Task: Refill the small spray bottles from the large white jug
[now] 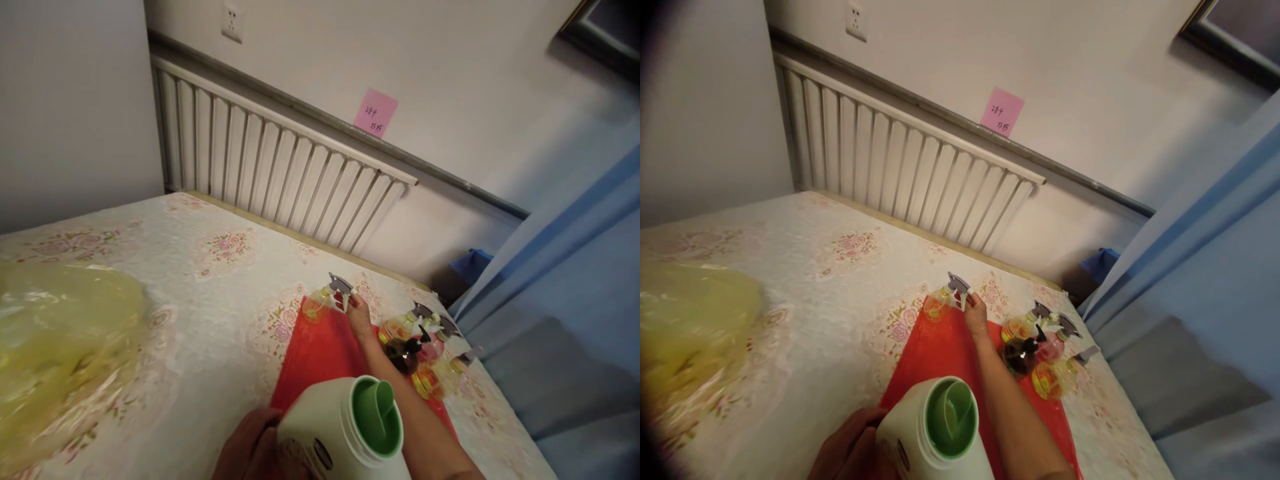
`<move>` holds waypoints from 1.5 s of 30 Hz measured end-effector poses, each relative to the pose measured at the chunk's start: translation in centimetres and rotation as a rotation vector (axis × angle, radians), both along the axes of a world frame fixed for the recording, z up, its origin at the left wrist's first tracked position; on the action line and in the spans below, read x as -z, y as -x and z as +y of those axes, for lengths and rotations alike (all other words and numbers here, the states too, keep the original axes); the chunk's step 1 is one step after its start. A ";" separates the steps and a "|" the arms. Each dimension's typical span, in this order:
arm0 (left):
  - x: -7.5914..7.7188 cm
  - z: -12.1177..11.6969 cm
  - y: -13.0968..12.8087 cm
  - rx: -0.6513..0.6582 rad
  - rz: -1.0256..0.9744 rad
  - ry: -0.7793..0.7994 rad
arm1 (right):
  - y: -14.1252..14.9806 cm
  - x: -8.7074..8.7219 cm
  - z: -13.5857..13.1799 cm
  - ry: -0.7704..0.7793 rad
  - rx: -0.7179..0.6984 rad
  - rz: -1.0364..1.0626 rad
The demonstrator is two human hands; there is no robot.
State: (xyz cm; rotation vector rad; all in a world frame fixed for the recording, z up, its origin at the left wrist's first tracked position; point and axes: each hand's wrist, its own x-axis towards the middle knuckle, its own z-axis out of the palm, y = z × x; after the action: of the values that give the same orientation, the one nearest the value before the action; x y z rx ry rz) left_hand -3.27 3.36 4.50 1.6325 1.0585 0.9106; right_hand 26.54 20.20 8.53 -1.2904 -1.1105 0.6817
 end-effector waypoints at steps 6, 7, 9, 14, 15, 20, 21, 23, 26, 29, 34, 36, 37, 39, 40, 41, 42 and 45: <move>0.2 0.0 -0.1 -0.018 -0.010 -0.015 | -0.6 0.4 -0.9 0.049 0.020 0.066; 0.3 0.0 -0.1 -0.028 -0.010 -0.016 | -0.7 0.4 -1.0 0.055 0.024 0.074; 0.3 0.0 -0.1 -0.032 -0.011 -0.023 | -0.9 0.5 -1.0 0.062 0.032 0.086; 0.2 0.0 -0.1 -0.012 -0.031 -0.023 | -1.3 0.8 -1.1 0.055 0.091 0.103; 0.2 0.0 -0.1 -0.013 -0.035 -0.024 | -1.4 0.8 -1.2 0.052 0.104 0.102; -0.4 -0.1 -0.1 -0.040 -0.030 -0.031 | -1.5 0.8 -1.6 0.044 0.140 0.081; -0.6 -0.2 -0.2 -0.043 -0.032 -0.028 | -1.5 0.8 -1.8 0.045 0.147 0.073; -1.1 -0.3 -0.3 -0.043 -0.035 -0.015 | -1.4 0.9 -2.2 0.051 0.161 0.054; -1.5 -0.5 -0.4 -0.055 -0.053 0.001 | -1.1 0.8 -3.1 0.069 0.174 0.016; -1.5 -0.4 -0.4 -0.065 -0.078 0.032 | -0.8 0.7 -4.6 0.081 0.186 -0.028; -1.6 0.0 -0.2 0.002 -0.082 0.070 | -1.0 0.7 -9.6 0.092 0.271 -0.117; -1.6 0.0 -0.2 0.006 -0.088 0.076 | -1.7 0.8 -12.4 0.096 0.364 -0.158; -1.7 -0.1 -0.2 -0.001 -0.089 0.079 | -2.3 0.9 -13.7 0.099 0.431 -0.178; -1.6 -0.1 -0.3 -0.008 -0.081 0.085 | -3.7 1.2 -16.2 0.114 0.591 -0.216; -1.5 -0.1 -0.3 -0.006 -0.070 0.085 | -4.6 1.3 -17.1 0.122 0.672 -0.234; -1.3 -0.1 -0.3 -0.002 -0.057 0.082 | -5.4 1.4 -17.8 0.127 0.739 -0.254; -1.1 -0.1 -0.2 0.007 -0.045 0.074 | -6.2 1.5 -18.2 0.129 0.783 -0.274; -0.4 0.3 -0.1 0.017 -0.025 0.029 | -7.8 2.1 -18.2 0.134 0.781 -0.322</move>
State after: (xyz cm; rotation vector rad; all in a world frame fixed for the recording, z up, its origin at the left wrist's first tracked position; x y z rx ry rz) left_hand -3.13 3.63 4.93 1.5999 1.0351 0.8978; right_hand 34.36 2.00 6.48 -1.8337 -0.7123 -0.0419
